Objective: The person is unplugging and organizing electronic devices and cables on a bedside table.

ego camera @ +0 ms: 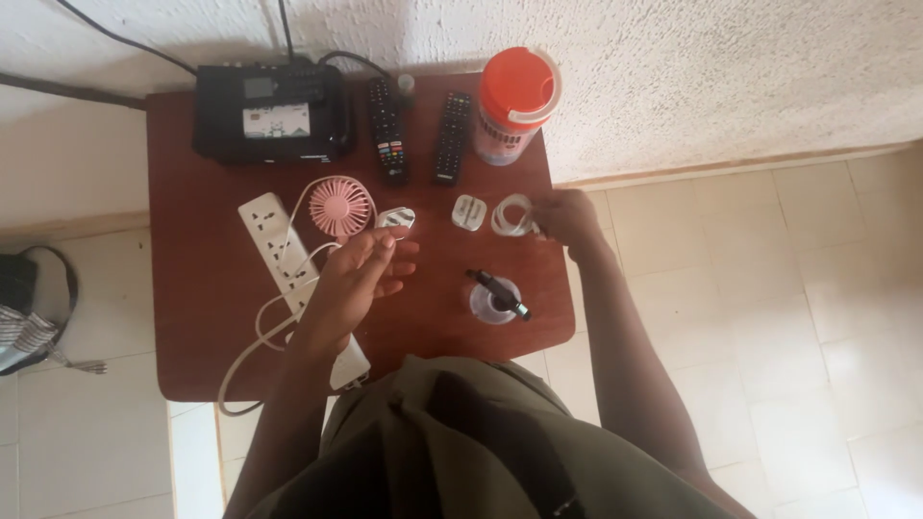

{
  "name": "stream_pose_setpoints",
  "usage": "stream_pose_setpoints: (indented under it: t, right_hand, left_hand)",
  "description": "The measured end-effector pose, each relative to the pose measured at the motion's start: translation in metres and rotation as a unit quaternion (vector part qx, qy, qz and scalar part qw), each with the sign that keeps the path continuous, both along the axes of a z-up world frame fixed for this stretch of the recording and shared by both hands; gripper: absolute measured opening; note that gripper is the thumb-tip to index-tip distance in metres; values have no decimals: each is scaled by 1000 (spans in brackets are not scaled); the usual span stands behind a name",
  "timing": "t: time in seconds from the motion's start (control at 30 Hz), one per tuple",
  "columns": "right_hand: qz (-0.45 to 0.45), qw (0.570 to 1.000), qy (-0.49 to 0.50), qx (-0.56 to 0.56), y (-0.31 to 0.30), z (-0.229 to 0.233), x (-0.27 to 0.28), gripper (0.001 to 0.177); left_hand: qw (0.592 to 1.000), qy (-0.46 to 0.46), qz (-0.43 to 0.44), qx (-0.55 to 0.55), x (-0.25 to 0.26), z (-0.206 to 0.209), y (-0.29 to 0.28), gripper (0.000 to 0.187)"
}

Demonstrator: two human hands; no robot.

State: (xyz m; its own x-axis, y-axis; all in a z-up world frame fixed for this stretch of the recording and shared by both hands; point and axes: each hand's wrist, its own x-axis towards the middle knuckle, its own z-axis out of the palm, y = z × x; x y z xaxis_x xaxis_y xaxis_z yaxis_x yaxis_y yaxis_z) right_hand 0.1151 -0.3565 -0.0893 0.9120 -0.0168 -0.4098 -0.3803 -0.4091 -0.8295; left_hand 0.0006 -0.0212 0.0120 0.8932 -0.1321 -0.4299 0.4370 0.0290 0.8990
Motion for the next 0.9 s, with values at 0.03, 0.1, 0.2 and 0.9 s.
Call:
stream_pose_setpoints:
  t: [0.03,0.1,0.2,0.9]
  right_hand:
    - [1,1000,0,1,0,-4,2,13]
    - [2,998,29,-50,0,-12,6,12]
    - [5,999,31,-39,-1,-28,12,13]
    - [223,915,-223,-250,88,-3,1,67]
  left_hand:
    - [1000,0,1,1,-1,1,-3,48]
    - [1000,-2,9,3,-3,4,-8,48]
    - [999,22,18,16,-5,2,-11,47]
    - [991,7,131,7,-14,5,-1,52]
